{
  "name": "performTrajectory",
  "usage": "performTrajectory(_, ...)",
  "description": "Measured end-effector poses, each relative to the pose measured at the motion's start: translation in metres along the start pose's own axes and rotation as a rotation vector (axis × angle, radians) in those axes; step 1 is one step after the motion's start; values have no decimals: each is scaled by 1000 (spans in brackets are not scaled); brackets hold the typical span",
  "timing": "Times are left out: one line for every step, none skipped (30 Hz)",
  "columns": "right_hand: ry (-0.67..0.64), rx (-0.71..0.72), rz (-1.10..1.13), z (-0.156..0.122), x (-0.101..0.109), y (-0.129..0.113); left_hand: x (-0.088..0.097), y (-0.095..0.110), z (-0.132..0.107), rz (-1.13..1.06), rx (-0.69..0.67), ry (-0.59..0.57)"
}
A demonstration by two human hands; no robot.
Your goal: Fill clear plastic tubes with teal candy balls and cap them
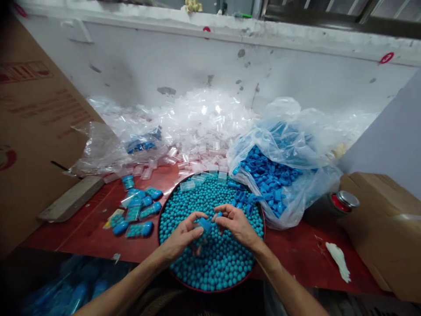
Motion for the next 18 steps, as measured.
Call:
performTrajectory(36, -21, 45, 3, 0, 1, -1, 0, 0, 4, -6, 10)
performTrajectory(83, -24, 49, 5, -1, 1, -2, 0, 0, 12, -17, 33)
performTrajectory(135, -7, 12, 6, -1, 0, -3, 0, 0, 23, -31, 64)
performTrajectory(179, 30, -65, 5, -3, -1, -4, 0, 1, 39, -49, 102)
performTrajectory(202, 88, -174, 3, -6, -3, -5, 0, 1, 57, -72, 139)
performTrajectory(199, 157, -302, 0, -11, -6, -5, 1, 2, 72, -97, 172)
performTrajectory(173, 229, -432, -4, -16, -8, -6, 2, 2, 86, -122, 199)
performTrajectory(130, 294, -552, -8, -22, -9, -6, 3, 2, 95, -144, 220)
performTrajectory(84, 348, -652, -12, -28, -9, -6, 4, 2, 102, -164, 233)
performTrajectory(51, 388, -729, -16, -32, -9, -6, 6, 2, 106, -177, 237)
performTrajectory(35, 411, -789, -19, -35, -8, -6, 8, 3, 108, -183, 232)
performTrajectory(33, 424, -836, -20, -37, -7, -6, 9, 3, 107, -186, 217)
performTrajectory(42, 429, -870, -21, -39, -6, -6, 11, 3, 104, -186, 196)
performTrajectory(61, 431, -892, -21, -39, -6, -7, 12, 3, 96, -184, 170)
performTrajectory(84, 430, -905, -21, -40, -6, -7, 13, 3, 84, -182, 141)
performTrajectory(101, 434, -911, -20, -41, -7, -7, 13, 3, 71, -179, 118)
performTrajectory(115, 444, -911, -19, -43, -8, -7, 13, 3, 64, -177, 102)
performTrajectory(123, 461, -909, -18, -44, -9, -8, 13, 3, 62, -176, 102)
Point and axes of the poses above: each hand's wrist, its own z-axis towards the middle knuckle, its own x-axis out of the back of the hand, y = z × x, the point moved 4 cm from there along z, towards the middle knuckle, and after that the axes turned 3 degrees about y, right-handed, at the moved point
